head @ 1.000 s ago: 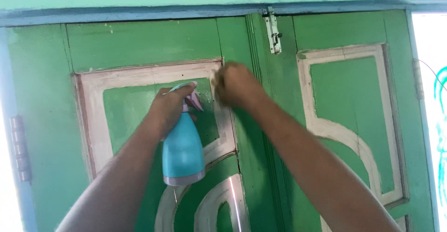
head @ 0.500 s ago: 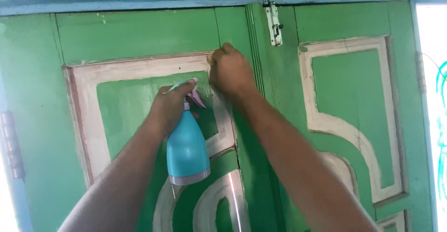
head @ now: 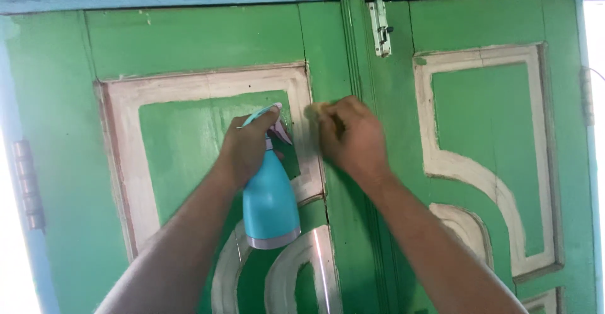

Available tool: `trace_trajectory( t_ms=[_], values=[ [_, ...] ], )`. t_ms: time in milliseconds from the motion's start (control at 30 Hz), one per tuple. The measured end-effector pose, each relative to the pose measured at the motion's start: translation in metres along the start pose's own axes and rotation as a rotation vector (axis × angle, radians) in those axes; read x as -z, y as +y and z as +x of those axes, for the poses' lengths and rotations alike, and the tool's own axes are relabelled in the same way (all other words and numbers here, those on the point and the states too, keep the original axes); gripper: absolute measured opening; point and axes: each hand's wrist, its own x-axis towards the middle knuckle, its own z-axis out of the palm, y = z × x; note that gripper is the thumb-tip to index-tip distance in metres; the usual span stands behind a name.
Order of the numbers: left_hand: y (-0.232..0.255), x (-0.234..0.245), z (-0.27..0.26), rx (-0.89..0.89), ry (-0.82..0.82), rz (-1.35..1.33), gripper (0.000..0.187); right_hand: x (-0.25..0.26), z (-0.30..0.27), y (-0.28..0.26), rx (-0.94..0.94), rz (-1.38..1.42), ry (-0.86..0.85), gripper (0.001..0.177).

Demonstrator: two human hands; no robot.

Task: Cleaning a green wooden door using a cloth, spray bottle, and sponge.

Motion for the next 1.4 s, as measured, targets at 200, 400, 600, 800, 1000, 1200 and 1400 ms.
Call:
trace_trajectory(
  t_ms=[200, 400, 600, 800, 1000, 1200, 1400],
  values=[
    [0.006, -0.003, -0.003, 0.114, 0.040, 0.026, 0.058, -0.006, 0.022, 0.012, 0.059, -0.039, 0.136, 0.014],
    [-0.002, 0.006, 0.000, 0.098, 0.077, 0.075, 0.060, -0.038, 0.060, 0.021, 0.050, -0.038, 0.084, 0.020],
    [0.012, 0.012, -0.021, 0.040, 0.051, 0.164, 0.051, -0.065, 0.018, 0.003, 0.121, -0.119, 0.040, 0.017],
    [0.013, 0.014, -0.025, 0.039, 0.019, 0.172, 0.049, -0.050, -0.027, 0.000, 0.156, -0.174, -0.136, 0.007],
    [0.032, 0.003, -0.037, 0.092, 0.064, 0.194, 0.047, -0.056, 0.039, 0.015, 0.281, -0.194, 0.008, 0.009],
    [0.000, 0.014, -0.033, 0.042, 0.051, 0.103, 0.045, -0.048, -0.023, -0.008, 0.148, -0.165, -0.043, 0.015],
    [-0.012, 0.011, -0.035, 0.038, 0.003, 0.114, 0.044, -0.046, -0.007, 0.013, 0.243, -0.213, -0.153, 0.021]
  ],
)
